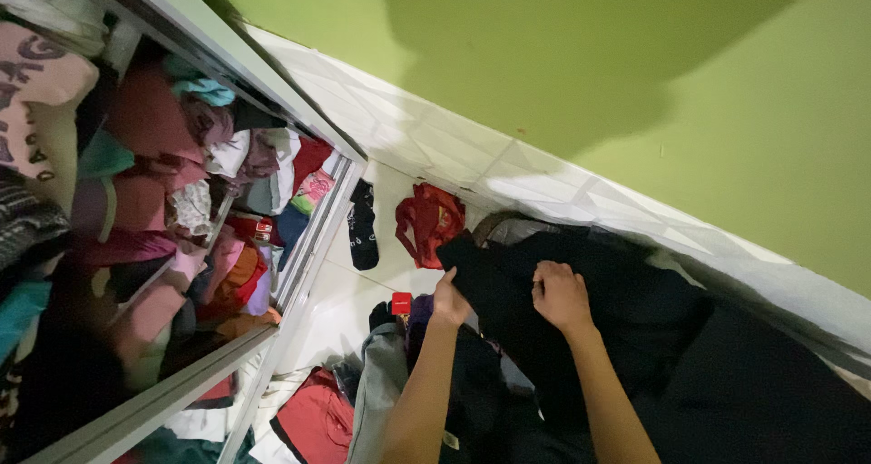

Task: The person picks up a dark garment from a pile and folds it on a surface by bringing the sides together and smoothing the fabric.

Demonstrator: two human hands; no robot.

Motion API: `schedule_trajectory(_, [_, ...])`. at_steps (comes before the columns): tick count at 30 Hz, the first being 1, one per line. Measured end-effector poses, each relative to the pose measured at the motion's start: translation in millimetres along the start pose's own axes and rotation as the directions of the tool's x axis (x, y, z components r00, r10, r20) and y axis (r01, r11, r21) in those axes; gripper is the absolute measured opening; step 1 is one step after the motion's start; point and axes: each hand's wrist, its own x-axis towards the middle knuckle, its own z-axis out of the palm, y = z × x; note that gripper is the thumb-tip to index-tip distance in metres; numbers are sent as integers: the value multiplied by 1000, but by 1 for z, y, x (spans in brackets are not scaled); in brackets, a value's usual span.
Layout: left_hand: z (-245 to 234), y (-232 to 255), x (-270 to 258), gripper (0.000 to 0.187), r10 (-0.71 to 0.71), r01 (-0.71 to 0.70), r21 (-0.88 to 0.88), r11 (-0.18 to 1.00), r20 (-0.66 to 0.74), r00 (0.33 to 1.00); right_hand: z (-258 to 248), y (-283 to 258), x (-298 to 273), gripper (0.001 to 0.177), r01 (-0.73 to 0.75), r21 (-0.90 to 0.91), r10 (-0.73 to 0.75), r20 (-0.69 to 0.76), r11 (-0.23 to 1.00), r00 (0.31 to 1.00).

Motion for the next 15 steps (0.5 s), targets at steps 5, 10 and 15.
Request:
schedule_trajectory(5, [27,4,-23,56,-2,4,-17,1000,104,995,-6,-5,1,13,-142,125,128,110,982,986])
schedule_trajectory(10, [32,-1,-18,59,-6,6,-1,1000,34,999,-12,-3,-2,11,0,364,-51,130,931,990])
schedule_trajectory(15, [35,-6,-13,53,-11,24,-33,999,339,941,-12,-1,-4,16,85,457,-120,48,885,992])
